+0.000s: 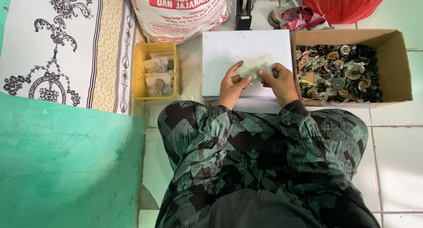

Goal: Sorting small metal decorative pieces from a box and packaging them into small plastic bags.

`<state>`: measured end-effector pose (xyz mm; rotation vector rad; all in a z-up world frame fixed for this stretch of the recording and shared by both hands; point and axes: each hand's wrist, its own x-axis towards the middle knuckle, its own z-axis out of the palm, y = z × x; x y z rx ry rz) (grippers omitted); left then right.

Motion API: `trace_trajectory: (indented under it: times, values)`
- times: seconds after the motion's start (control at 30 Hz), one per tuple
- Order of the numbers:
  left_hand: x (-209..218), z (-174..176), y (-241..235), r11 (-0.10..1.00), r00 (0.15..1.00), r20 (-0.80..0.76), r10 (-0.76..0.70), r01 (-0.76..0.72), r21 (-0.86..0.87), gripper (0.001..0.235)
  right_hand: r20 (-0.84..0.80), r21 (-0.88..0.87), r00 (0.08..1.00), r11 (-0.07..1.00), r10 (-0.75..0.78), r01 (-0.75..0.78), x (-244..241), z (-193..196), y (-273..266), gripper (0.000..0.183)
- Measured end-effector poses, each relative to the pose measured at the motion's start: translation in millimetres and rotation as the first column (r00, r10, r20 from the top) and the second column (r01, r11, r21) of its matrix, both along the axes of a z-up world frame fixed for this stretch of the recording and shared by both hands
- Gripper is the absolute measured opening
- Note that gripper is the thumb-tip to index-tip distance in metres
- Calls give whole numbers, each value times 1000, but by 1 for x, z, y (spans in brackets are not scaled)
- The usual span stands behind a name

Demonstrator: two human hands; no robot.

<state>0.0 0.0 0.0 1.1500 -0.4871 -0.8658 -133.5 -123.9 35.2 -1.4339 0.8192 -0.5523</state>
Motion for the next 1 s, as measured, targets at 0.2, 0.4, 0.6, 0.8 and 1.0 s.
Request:
trace_trajectory:
  times: [0.2,0.4,0.6,0.8,1.0]
  values:
    - [4,11,4,914,724,656,211,-384,130,82,-275,-516,951,856,-140,-23,-5,7,8,55]
    - [2,14,10,846,401,915,-52,-468,254,38,-405,-870,904,360,-135,-336,-6,28,32,47]
    - [2,-8,6,839,141,947,-289,-439,321,19,-489,-864,855,234,-174,-446,-6,1,30,28]
    - [4,-2,4,843,406,902,-149,-424,330,41,-411,-843,873,474,-263,-254,14,-5,-1,23]
    - [6,-4,2,854,434,889,-147,-398,335,59,-558,-750,790,561,-252,-350,26,-43,-41,22]
